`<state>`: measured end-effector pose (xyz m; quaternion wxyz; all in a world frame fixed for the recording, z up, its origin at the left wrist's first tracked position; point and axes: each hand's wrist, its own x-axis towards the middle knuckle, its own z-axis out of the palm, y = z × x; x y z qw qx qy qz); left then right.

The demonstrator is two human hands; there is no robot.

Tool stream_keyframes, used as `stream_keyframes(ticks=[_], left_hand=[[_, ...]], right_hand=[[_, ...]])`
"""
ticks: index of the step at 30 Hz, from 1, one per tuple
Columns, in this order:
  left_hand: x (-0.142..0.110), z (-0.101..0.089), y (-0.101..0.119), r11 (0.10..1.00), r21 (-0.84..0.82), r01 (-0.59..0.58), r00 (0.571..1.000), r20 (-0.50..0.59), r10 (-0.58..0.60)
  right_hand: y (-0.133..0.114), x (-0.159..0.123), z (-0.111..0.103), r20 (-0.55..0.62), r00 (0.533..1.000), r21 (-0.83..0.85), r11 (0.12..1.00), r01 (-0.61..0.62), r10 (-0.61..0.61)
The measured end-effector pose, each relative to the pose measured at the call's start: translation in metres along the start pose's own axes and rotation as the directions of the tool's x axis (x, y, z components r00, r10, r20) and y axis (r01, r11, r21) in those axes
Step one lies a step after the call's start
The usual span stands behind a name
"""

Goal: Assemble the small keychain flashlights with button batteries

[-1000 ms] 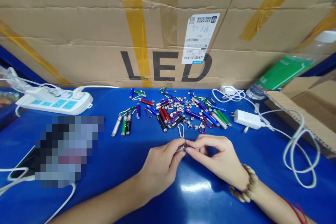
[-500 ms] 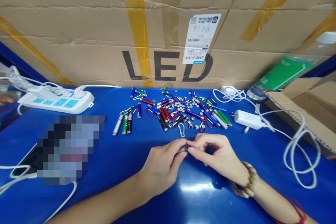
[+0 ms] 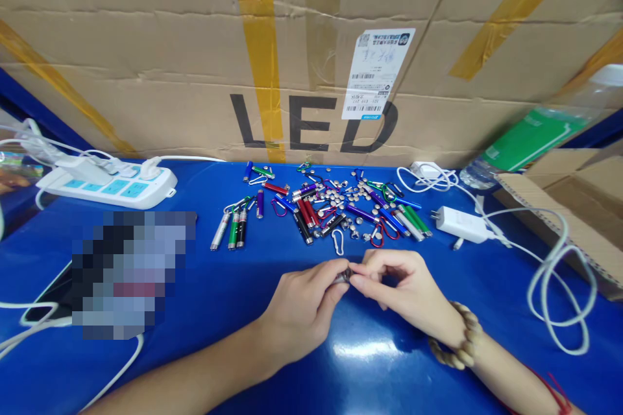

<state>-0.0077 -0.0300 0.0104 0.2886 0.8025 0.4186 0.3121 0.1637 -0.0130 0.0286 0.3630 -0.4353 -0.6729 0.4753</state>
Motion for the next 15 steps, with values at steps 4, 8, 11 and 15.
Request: stream_keyframes(ticks=[4,8,11,15], left_hand=[[0.0002,-0.0003,0.0010,1.000,-0.003,0.008,1.000,0.014,-0.008],[0.0003,-0.0008,0.0011,1.000,-0.007,-0.004,1.000,0.009,0.004],[0.0001,-0.0012,0.0010,1.000,-0.007,-0.006,1.000,0.008,0.006],[0.0002,-0.0014,0.0012,1.000,-0.006,-0.002,1.000,0.016,0.002]], right_hand=[[-0.0001,0.0000,0.0007,-0.008,1.000,0.025,0.999,-0.023,0.023],[0.0000,-0.0001,0.0010,-0.009,1.000,0.042,0.999,-0.030,0.030],[0.0000,-0.0006,0.0009,-0.006,1.000,0.048,0.998,-0.027,0.028],[0.0003,-0.0009,0.0010,0.001,0.999,0.060,0.998,-0.036,0.036]])
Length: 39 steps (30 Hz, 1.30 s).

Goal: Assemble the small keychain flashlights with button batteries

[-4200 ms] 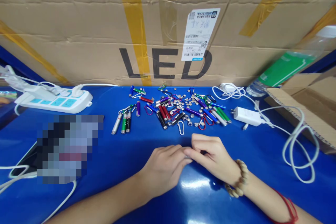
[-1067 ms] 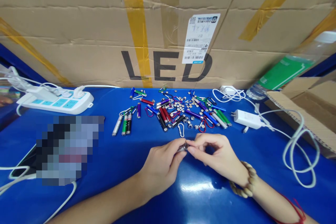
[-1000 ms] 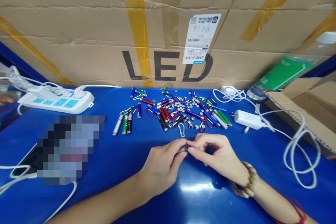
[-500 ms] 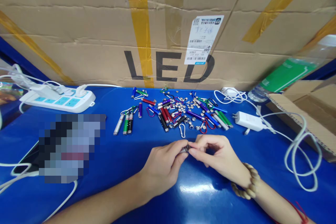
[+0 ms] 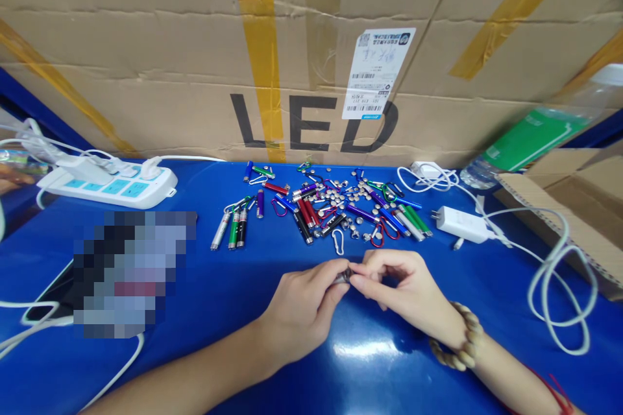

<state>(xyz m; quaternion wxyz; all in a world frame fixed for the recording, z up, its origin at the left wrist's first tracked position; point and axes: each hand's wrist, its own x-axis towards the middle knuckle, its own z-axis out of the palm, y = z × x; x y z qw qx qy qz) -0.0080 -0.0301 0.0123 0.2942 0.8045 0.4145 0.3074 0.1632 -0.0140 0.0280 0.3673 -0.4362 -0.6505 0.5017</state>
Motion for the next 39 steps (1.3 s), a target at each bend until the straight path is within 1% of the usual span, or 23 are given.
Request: stream_keyframes(ticks=[6,15,22,31,39], left_hand=[[0.0009,0.0003,-0.0001,1.000,-0.008,0.005,1.000,0.009,-0.004],[-0.0002,0.0001,-0.0004,1.000,-0.014,-0.005,1.000,0.011,0.005],[0.0004,0.0002,-0.0013,1.000,-0.006,-0.006,1.000,0.022,0.006],[0.0007,0.0014,-0.0012,1.000,0.012,-0.013,1.000,0.009,0.013],[0.0012,0.0011,-0.0007,1.000,0.009,-0.003,1.000,0.016,0.003]], right_hand=[[0.0005,0.0004,0.0006,-0.004,1.000,0.003,1.000,-0.001,0.001],[0.0010,-0.0008,-0.0006,0.008,0.999,0.003,0.999,-0.035,0.035],[-0.0002,-0.0001,-0.0014,0.004,1.000,-0.010,1.000,-0.023,0.023],[-0.0021,0.0009,-0.0021,-0.007,0.999,-0.042,0.999,0.032,-0.033],[-0.0014,0.0001,-0.0020,-0.005,0.999,-0.034,0.999,0.038,-0.038]])
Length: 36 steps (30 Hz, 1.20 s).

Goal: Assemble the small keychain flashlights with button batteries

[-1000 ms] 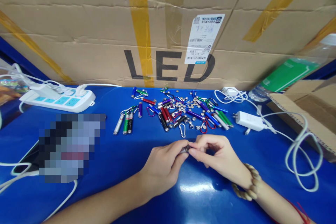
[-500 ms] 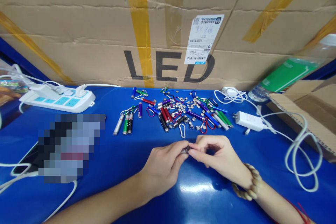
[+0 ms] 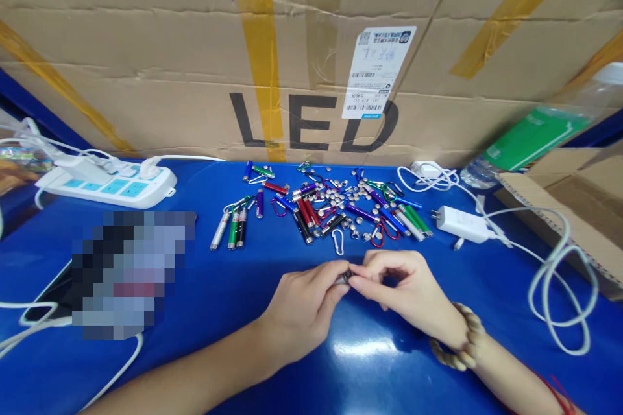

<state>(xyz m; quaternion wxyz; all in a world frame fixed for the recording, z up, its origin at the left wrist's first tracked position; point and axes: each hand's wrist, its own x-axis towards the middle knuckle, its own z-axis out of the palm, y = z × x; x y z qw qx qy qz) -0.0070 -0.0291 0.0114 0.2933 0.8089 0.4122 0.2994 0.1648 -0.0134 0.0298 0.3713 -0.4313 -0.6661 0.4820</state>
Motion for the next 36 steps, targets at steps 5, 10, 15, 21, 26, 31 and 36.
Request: stream_keyframes(ticks=[5,10,15,21,26,31,36], left_hand=[[-0.0006,0.0000,-0.0002,1.000,-0.009,0.011,1.000,0.004,-0.011],[-0.0006,-0.0005,0.0005,1.000,0.007,0.016,1.000,0.018,-0.017],[0.0003,-0.0008,0.0017,0.998,0.052,0.030,0.999,0.030,-0.032],[0.0013,-0.0006,0.0022,0.995,0.101,0.023,0.999,0.044,-0.027],[-0.0002,0.0023,-0.0012,0.989,0.148,-0.027,1.000,0.016,0.025],[-0.0004,0.0032,-0.0031,0.984,0.173,-0.042,0.999,0.008,0.042],[0.0001,0.0034,-0.0033,0.986,0.161,-0.036,0.999,0.012,0.035]], right_hand=[[0.0002,0.0019,-0.0001,0.006,1.000,-0.003,1.000,0.007,-0.007],[0.0001,0.0022,-0.0009,-0.002,1.000,-0.005,1.000,-0.003,0.003],[0.0001,0.0023,-0.0013,-0.006,1.000,-0.004,1.000,-0.012,0.012],[0.0015,0.0018,-0.0016,0.004,0.997,-0.011,0.997,-0.071,0.071],[0.0024,0.0012,-0.0015,-0.007,0.989,-0.006,0.989,-0.149,0.149],[0.0025,0.0017,-0.0014,-0.006,0.980,-0.015,0.979,-0.201,0.201],[0.0025,0.0019,-0.0007,-0.024,0.980,-0.029,0.980,-0.196,0.196]])
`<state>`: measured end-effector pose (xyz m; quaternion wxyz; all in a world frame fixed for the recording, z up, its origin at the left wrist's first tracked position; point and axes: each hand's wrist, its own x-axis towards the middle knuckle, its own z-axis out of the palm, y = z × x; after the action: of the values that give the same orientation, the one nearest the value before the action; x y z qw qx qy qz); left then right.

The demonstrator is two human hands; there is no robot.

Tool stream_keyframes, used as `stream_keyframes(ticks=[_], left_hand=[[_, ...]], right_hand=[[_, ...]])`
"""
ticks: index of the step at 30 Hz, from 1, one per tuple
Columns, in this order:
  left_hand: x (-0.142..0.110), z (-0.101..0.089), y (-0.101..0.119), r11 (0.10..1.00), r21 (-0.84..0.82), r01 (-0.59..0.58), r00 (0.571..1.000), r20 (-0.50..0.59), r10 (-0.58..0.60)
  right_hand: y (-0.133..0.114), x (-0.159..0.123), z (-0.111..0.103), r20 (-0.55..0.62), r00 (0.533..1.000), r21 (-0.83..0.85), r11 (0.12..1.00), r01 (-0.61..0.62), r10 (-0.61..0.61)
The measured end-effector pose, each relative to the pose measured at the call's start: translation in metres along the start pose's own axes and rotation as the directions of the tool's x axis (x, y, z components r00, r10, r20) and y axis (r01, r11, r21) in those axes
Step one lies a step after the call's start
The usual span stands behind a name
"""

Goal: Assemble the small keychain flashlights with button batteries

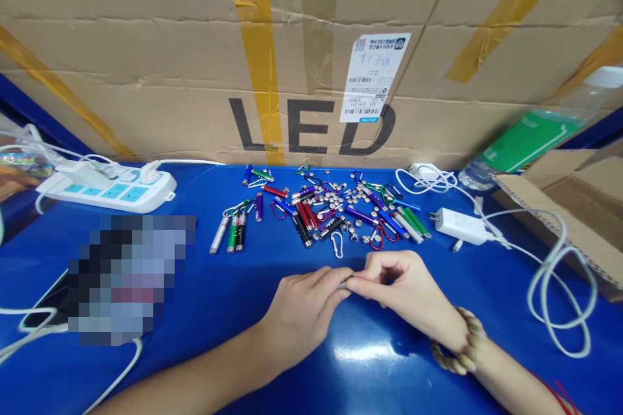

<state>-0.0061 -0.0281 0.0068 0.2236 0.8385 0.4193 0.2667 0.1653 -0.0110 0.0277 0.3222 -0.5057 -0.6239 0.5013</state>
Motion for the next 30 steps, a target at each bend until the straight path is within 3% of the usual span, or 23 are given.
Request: stream_keyframes(ticks=[17,30], left_hand=[[0.0008,-0.0009,0.0020,0.993,-0.091,0.073,0.997,0.036,-0.070],[-0.0009,-0.0011,0.0025,0.994,-0.064,0.087,0.996,0.028,-0.085]], right_hand=[[-0.0003,-0.0004,0.0040,-0.058,0.998,-0.024,0.999,0.021,-0.022],[0.0012,-0.0019,0.0058,-0.075,0.995,-0.096,0.994,0.057,-0.065]])
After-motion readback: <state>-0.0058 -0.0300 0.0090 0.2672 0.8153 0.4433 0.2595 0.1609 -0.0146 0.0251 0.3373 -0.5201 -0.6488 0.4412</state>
